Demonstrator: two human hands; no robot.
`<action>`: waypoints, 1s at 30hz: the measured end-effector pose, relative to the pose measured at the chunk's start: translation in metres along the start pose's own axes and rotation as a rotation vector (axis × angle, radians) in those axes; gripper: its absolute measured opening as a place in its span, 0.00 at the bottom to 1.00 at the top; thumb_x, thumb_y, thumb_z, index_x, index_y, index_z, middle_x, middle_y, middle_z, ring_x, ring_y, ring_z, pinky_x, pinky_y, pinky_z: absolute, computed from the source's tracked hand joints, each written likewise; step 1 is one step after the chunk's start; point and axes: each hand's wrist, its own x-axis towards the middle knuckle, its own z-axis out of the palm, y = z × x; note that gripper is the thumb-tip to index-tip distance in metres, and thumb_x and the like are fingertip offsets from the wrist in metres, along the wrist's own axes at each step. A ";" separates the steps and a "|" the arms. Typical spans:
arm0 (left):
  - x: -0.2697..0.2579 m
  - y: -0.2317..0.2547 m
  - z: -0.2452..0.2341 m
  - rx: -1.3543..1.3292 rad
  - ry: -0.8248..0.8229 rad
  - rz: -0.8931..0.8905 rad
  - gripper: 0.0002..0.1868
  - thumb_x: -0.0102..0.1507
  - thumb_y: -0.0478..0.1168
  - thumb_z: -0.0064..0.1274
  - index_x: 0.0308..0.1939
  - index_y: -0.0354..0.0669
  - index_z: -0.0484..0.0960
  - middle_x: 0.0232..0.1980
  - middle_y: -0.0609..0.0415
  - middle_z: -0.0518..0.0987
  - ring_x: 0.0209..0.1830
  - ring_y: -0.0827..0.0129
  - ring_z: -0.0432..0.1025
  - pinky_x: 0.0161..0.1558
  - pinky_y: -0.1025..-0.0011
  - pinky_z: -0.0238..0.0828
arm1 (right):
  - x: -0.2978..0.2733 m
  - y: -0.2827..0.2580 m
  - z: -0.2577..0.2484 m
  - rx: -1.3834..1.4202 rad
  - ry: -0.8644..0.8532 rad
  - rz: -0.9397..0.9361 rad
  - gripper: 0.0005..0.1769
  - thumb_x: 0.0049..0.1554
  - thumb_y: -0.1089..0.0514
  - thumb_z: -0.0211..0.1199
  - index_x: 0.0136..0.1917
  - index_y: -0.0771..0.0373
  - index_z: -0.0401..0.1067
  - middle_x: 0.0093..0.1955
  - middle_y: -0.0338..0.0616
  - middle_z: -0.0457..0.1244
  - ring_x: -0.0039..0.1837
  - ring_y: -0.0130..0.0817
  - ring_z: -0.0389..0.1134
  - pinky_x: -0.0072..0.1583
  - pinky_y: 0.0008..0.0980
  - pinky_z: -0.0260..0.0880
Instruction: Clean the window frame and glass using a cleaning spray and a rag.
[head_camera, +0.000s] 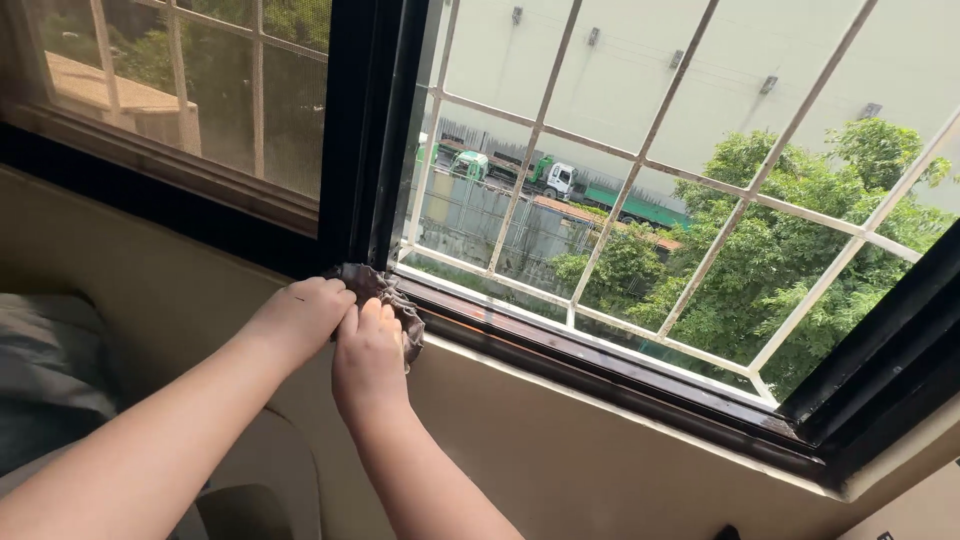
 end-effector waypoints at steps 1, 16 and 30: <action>-0.006 -0.001 -0.005 0.005 -0.011 -0.005 0.07 0.52 0.32 0.57 0.32 0.48 0.81 0.40 0.56 0.80 0.44 0.61 0.77 0.45 0.66 0.78 | -0.001 0.001 0.003 0.013 -0.004 0.000 0.20 0.48 0.67 0.58 0.55 0.69 0.62 0.55 0.58 0.59 0.59 0.52 0.62 0.60 0.44 0.63; 0.059 0.223 -0.033 -0.128 0.104 0.430 0.04 0.49 0.34 0.60 0.27 0.45 0.82 0.34 0.53 0.81 0.41 0.60 0.76 0.45 0.66 0.74 | -0.110 0.171 -0.143 -0.106 0.004 -0.017 0.21 0.49 0.68 0.55 0.58 0.66 0.63 0.58 0.53 0.63 0.59 0.51 0.64 0.62 0.46 0.63; 0.105 0.436 -0.052 -0.349 0.185 0.616 0.04 0.50 0.35 0.58 0.28 0.44 0.85 0.36 0.50 0.83 0.41 0.58 0.78 0.44 0.66 0.76 | -0.211 0.284 -0.254 -0.378 -0.024 0.367 0.16 0.51 0.64 0.59 0.55 0.62 0.68 0.55 0.47 0.65 0.60 0.48 0.65 0.61 0.44 0.66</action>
